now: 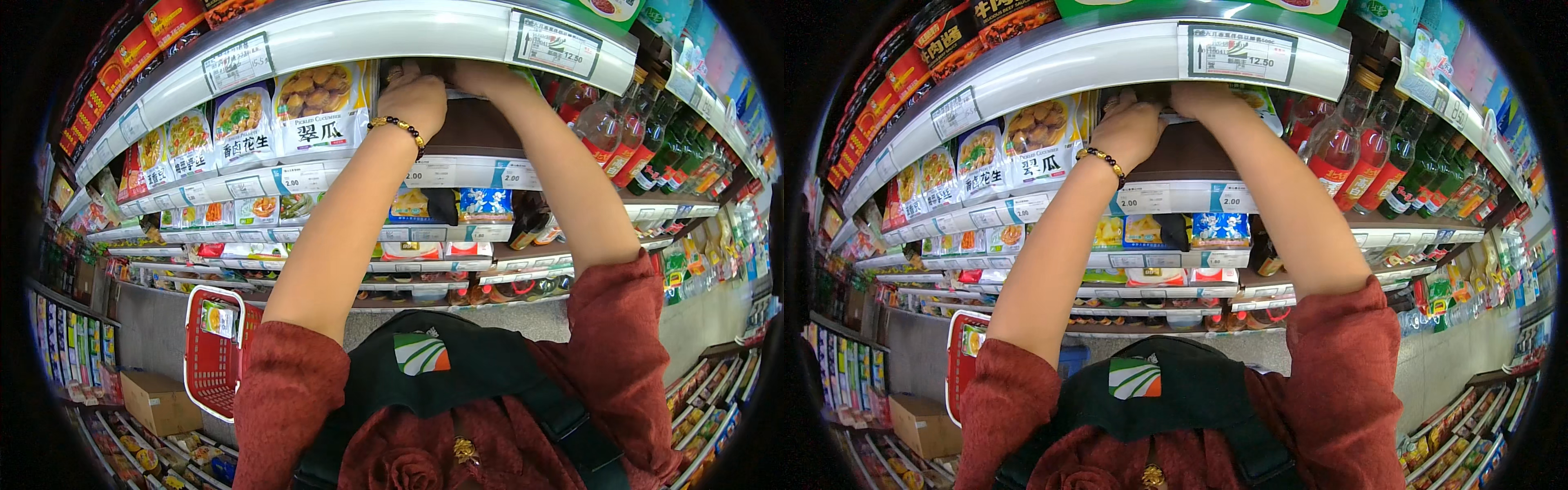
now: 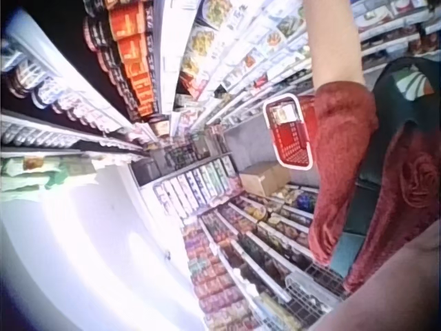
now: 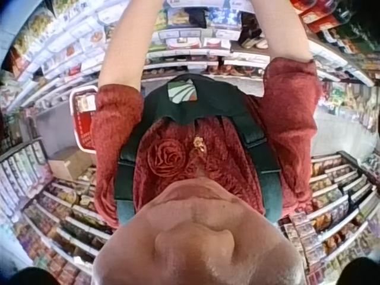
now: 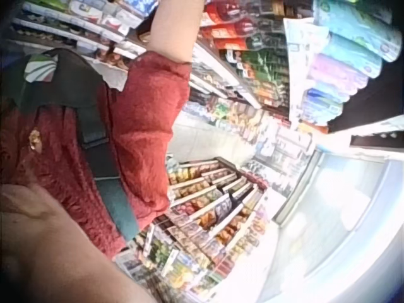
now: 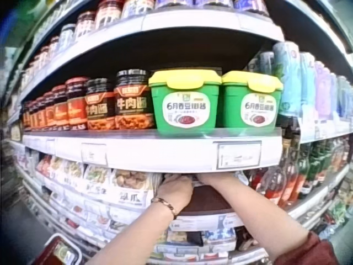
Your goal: The person repeatedly picks packaged food items from a red shopping basket and places them onto a supermarket shelf. They handle multiple identical packages one by one, arranging them in a row on the shelf.
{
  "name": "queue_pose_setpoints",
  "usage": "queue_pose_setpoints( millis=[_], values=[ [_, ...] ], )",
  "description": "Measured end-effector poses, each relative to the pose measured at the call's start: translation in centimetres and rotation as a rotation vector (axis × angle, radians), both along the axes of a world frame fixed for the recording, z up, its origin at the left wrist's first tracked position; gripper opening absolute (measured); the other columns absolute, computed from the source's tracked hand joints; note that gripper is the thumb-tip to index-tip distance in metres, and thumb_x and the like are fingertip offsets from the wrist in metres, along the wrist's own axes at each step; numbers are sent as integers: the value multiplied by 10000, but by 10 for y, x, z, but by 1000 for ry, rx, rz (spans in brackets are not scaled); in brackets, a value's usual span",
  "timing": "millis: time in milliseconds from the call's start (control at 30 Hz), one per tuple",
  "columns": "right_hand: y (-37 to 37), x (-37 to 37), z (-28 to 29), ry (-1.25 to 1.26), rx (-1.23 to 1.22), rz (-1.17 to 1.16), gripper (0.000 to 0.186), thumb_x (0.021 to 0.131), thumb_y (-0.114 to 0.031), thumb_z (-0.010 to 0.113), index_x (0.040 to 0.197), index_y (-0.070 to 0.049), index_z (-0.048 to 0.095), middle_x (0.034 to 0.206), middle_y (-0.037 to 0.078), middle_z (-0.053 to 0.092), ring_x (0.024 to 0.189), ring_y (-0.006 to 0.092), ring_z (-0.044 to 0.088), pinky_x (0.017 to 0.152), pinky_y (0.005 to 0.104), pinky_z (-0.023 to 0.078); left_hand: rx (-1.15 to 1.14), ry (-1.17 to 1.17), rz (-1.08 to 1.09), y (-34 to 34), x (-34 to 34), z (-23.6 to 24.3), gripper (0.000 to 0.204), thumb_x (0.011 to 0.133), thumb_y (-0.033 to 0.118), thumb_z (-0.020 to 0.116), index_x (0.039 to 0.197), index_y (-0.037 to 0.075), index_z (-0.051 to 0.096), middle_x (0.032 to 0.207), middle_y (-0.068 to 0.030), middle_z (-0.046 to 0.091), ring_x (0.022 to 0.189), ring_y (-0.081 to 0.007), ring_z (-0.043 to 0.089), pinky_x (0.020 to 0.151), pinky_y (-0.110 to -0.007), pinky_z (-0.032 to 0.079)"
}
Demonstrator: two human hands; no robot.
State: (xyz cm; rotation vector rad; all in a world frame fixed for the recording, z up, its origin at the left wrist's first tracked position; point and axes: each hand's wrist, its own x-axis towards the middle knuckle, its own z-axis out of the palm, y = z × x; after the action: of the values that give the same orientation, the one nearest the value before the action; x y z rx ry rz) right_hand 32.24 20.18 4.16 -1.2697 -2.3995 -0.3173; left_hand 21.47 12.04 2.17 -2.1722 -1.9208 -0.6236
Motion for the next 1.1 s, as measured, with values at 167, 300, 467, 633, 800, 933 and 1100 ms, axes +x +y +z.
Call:
queue_pose_setpoints(
  millis=[167,300,467,633,800,933,1100],
  values=[
    [-21,7,24,-117,-167,32,412,776,-372,492,1084,-100,537,1094,157,526,990,298,507,846,371,394,-65,10,-37,11,-8,-6,281,806,206,439,1015,66,565,1125,-221,439,1059,-363,411,905,-394,334],
    [10,12,7,-163,-62,94,407,793,-344,473,1119,-105,511,1142,140,497,1028,294,482,877,368,371,-88,66,90,4,8,3,315,792,130,410,1083,77,520,1190,-204,388,1100,-351,389,912,-385,340],
    [5,7,-2,-63,-174,158,409,819,-351,416,1153,-124,480,1212,130,438,1088,286,435,919,369,334,-49,81,138,-4,11,-5,346,778,85,381,1108,45,475,1185,-202,395,1103,-333,397,912,-377,345],
    [5,6,8,-138,-31,137,379,825,-325,419,1128,-111,502,1166,130,478,1046,286,467,894,370,356,30,117,155,-11,15,1,267,768,74,420,1006,25,532,1132,-187,454,1048,-319,454,835,-376,407],
    [30,2,0,-28,54,64,329,815,-276,449,1066,-86,543,1098,142,525,986,288,504,852,367,385,255,209,75,-1,10,6,172,735,57,471,762,32,639,797,-135,621,767,-260,606,659,-347,488],
    [14,-3,5,-80,57,88,348,814,-291,441,1069,-76,539,1093,153,524,977,290,507,853,369,384,153,240,68,2,6,9,177,747,67,438,766,33,611,821,-164,604,766,-294,599,650,-369,487],
    [16,-3,1,-83,32,93,386,815,-319,430,1111,-86,511,1150,144,488,1037,291,472,882,367,359,132,250,75,-1,8,10,179,748,69,440,764,22,611,825,-178,600,780,-301,596,657,-367,488]
  ],
)
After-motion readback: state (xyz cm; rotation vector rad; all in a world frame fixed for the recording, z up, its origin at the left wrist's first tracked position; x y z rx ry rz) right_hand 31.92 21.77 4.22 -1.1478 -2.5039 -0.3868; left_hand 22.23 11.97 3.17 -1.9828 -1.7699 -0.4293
